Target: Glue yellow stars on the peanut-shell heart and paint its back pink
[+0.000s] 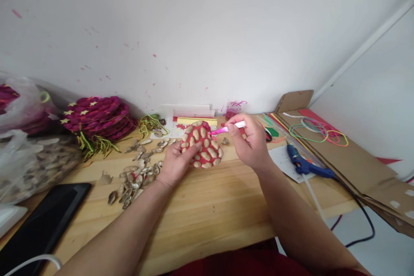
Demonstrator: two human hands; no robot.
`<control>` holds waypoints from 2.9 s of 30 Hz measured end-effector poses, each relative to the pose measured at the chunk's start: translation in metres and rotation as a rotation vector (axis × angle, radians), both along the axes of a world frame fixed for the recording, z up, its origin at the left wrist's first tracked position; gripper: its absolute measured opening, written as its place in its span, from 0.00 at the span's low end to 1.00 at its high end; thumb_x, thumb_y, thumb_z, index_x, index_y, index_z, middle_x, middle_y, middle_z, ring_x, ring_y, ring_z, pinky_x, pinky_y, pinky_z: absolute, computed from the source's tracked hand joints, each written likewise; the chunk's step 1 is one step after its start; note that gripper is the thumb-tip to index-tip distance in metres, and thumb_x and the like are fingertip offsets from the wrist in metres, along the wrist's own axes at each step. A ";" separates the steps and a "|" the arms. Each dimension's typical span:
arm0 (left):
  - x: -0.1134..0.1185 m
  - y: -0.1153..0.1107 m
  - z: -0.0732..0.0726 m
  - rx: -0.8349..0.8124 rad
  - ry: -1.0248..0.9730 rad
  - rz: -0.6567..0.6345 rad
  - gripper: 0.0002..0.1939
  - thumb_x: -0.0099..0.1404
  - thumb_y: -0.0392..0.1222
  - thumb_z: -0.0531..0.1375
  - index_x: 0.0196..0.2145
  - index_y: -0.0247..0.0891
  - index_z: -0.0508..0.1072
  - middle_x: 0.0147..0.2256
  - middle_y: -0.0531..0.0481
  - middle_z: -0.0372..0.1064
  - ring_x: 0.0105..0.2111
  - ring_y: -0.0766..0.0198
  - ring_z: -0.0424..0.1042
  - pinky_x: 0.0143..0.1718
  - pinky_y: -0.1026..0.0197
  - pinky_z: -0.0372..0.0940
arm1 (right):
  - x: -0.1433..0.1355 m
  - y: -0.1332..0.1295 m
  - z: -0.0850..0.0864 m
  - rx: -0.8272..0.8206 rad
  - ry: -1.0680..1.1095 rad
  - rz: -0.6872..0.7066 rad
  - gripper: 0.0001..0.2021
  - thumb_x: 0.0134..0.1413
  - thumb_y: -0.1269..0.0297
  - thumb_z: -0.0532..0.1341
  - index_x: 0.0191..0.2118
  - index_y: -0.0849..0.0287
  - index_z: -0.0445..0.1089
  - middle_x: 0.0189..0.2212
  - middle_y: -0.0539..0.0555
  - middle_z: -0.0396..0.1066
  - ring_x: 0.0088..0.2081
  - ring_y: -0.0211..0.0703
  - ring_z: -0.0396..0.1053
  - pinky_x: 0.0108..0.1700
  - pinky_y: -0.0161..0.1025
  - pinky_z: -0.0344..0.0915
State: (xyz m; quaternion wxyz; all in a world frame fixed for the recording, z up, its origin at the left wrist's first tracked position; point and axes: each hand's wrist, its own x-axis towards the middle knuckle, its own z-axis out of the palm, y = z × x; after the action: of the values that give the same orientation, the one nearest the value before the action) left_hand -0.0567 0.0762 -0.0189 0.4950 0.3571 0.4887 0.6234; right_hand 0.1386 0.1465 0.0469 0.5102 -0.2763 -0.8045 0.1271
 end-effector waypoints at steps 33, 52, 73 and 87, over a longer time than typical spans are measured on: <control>-0.001 -0.002 -0.002 0.033 0.173 0.011 0.19 0.58 0.56 0.73 0.33 0.35 0.83 0.31 0.45 0.84 0.27 0.58 0.80 0.32 0.61 0.74 | -0.001 0.004 -0.002 -0.009 -0.026 0.004 0.05 0.70 0.63 0.60 0.40 0.54 0.72 0.35 0.52 0.77 0.37 0.44 0.72 0.42 0.42 0.67; 0.000 -0.001 -0.003 0.029 0.151 0.027 0.19 0.57 0.57 0.74 0.32 0.35 0.83 0.30 0.46 0.83 0.27 0.60 0.79 0.31 0.62 0.74 | -0.001 0.000 0.003 -0.245 -0.046 -0.001 0.06 0.69 0.61 0.60 0.39 0.55 0.70 0.30 0.49 0.72 0.27 0.37 0.64 0.26 0.35 0.57; -0.001 -0.004 0.001 0.065 0.173 0.012 0.19 0.58 0.57 0.73 0.31 0.35 0.84 0.30 0.44 0.84 0.26 0.60 0.79 0.31 0.61 0.74 | 0.011 0.005 0.003 -0.307 0.010 0.101 0.11 0.72 0.52 0.59 0.39 0.53 0.68 0.26 0.47 0.64 0.24 0.37 0.58 0.26 0.39 0.54; -0.002 -0.004 -0.005 0.080 0.239 -0.005 0.18 0.62 0.57 0.72 0.35 0.36 0.85 0.34 0.44 0.84 0.31 0.57 0.81 0.36 0.60 0.75 | 0.012 0.010 -0.001 -0.334 0.045 0.104 0.12 0.71 0.51 0.59 0.38 0.52 0.68 0.23 0.46 0.63 0.23 0.38 0.58 0.25 0.40 0.54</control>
State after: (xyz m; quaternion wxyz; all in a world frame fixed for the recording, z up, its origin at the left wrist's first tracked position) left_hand -0.0589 0.0720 -0.0242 0.4202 0.4494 0.5180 0.5942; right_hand 0.1509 0.1561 0.0458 0.4678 -0.3125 -0.7737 0.2914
